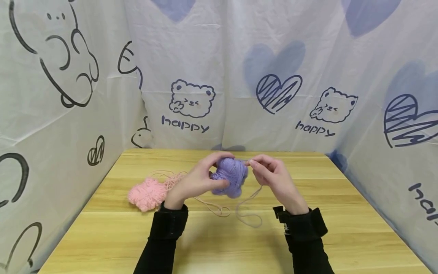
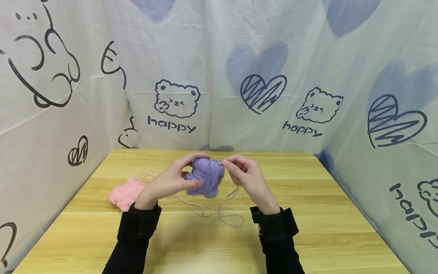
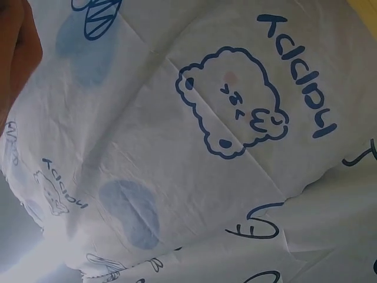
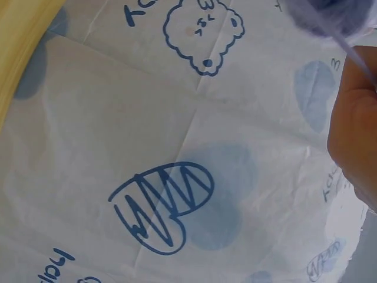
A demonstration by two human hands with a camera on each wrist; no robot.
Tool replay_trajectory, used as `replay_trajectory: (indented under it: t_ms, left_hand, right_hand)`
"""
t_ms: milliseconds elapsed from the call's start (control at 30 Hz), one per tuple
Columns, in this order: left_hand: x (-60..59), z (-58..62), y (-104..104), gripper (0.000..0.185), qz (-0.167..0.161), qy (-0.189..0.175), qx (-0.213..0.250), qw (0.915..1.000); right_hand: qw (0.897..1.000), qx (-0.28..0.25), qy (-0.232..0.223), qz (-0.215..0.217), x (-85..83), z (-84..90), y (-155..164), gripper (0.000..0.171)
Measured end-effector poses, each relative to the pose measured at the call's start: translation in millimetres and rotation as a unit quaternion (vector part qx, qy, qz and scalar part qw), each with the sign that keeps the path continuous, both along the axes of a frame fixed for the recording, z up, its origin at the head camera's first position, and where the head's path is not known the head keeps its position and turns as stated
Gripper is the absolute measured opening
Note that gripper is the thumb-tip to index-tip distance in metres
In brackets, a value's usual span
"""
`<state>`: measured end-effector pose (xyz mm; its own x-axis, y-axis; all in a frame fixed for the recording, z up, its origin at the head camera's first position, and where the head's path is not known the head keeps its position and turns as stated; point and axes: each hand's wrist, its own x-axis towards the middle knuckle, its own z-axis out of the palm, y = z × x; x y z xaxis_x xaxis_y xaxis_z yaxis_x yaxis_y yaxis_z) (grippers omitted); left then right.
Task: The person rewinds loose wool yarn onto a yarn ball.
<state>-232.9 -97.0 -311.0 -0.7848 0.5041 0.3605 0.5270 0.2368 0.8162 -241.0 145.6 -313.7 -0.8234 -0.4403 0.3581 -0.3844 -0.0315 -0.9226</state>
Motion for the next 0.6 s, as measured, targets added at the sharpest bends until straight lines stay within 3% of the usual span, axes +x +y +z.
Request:
replay_trajectory:
  t_ms: [133, 267, 433, 600]
  left_hand:
    - [-2.1, 1.1, 1.2, 0.065, 0.067, -0.004, 0.047, 0.9967]
    - [-1.9, 3.4, 1.1, 0.066, 0.103, -0.005, 0.11, 0.9886]
    - [1.0, 6.1, -0.5, 0.064, 0.098, -0.002, 0.179, 0.979]
    - [6.1, 10.8, -1.7, 0.064, 0.076, 0.008, 0.222, 0.972]
  right_hand:
    - [0.999, 0.03, 0.028, 0.006, 7.8, 3.6, -1.9, 0.024]
    - [0.997, 0.069, 0.041, 0.018, 12.2, 4.9, -5.1, 0.024]
    - [0.992, 0.113, 0.043, 0.03, 11.3, 2.8, -9.3, 0.021]
    - [0.991, 0.12, 0.039, 0.04, 9.8, 1.3, -10.5, 0.019]
